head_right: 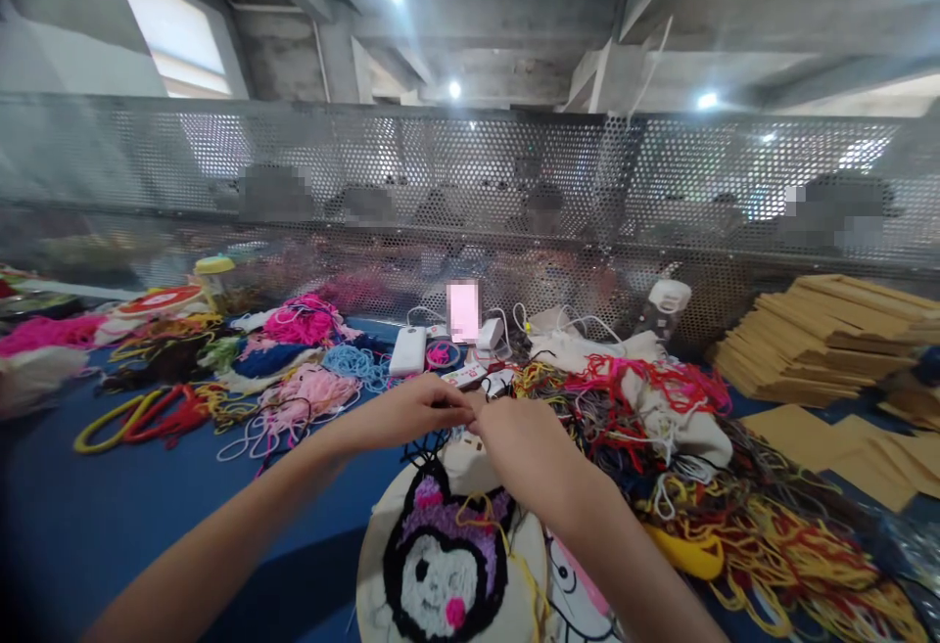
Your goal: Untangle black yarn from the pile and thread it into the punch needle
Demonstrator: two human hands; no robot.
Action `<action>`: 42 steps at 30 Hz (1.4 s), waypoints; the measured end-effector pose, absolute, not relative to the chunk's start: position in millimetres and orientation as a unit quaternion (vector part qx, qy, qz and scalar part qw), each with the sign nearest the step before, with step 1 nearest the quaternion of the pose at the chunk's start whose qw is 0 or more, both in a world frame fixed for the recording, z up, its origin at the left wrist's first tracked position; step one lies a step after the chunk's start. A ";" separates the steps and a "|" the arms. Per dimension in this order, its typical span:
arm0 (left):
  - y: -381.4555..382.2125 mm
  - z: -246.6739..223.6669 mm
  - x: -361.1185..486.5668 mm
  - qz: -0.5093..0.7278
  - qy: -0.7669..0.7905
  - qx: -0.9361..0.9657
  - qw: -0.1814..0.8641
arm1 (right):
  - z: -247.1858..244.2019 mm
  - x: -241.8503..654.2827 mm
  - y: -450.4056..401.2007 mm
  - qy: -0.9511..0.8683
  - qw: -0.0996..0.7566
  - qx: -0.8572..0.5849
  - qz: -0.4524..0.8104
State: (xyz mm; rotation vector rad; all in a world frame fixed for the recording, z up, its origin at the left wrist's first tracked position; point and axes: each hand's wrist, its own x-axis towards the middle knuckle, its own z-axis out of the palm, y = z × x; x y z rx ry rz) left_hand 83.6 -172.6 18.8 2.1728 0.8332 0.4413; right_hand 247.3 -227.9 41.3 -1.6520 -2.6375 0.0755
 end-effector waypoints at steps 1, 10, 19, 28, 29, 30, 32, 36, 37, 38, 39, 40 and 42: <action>-171.8 18.3 83.9 0.171 0.324 0.850 0.378 | 41.3 249.2 -227.3 -0.849 0.019 -0.527 0.036; -165.3 15.9 81.3 0.137 0.316 0.861 0.374 | 48.3 282.8 -224.3 -0.835 0.070 -0.528 0.135; -158.3 6.2 80.8 0.134 0.323 0.867 0.356 | 52.7 304.6 -220.2 -0.818 0.077 -0.558 0.118; -160.5 3.6 78.5 0.085 0.292 0.891 0.338 | 53.0 303.3 -215.6 -0.789 0.062 -0.607 0.076; -161.7 4.0 78.9 0.079 0.291 0.892 0.336 | 50.8 300.3 -214.3 -0.795 0.064 -0.598 0.074; -162.8 4.4 79.5 0.078 0.291 0.893 0.335 | 48.4 296.6 -212.9 -0.804 0.066 -0.586 0.074; -164.3 4.2 80.4 0.082 0.289 0.892 0.338 | 43.7 288.4 -210.1 -0.821 0.066 -0.561 0.079; -163.6 1.8 80.6 0.091 0.276 0.890 0.351 | 37.6 282.0 -202.0 -0.818 0.050 -0.570 0.049; -163.0 1.1 80.5 0.095 0.271 0.891 0.353 | 37.0 283.7 -199.0 -0.808 0.048 -0.586 0.029; -162.5 0.6 80.4 0.100 0.265 0.891 0.355 | 36.7 286.5 -195.6 -0.795 0.049 -0.605 0.010; -162.1 0.2 80.5 0.105 0.259 0.891 0.358 | 36.7 290.0 -191.8 -0.779 0.054 -0.624 -0.007; -161.8 0.1 80.7 0.108 0.254 0.891 0.360 | 36.8 293.7 -187.9 -0.762 0.060 -0.645 -0.021; -161.9 0.5 81.2 0.111 0.248 0.891 0.363 | 37.0 301.0 -180.3 -0.725 0.076 -0.683 -0.045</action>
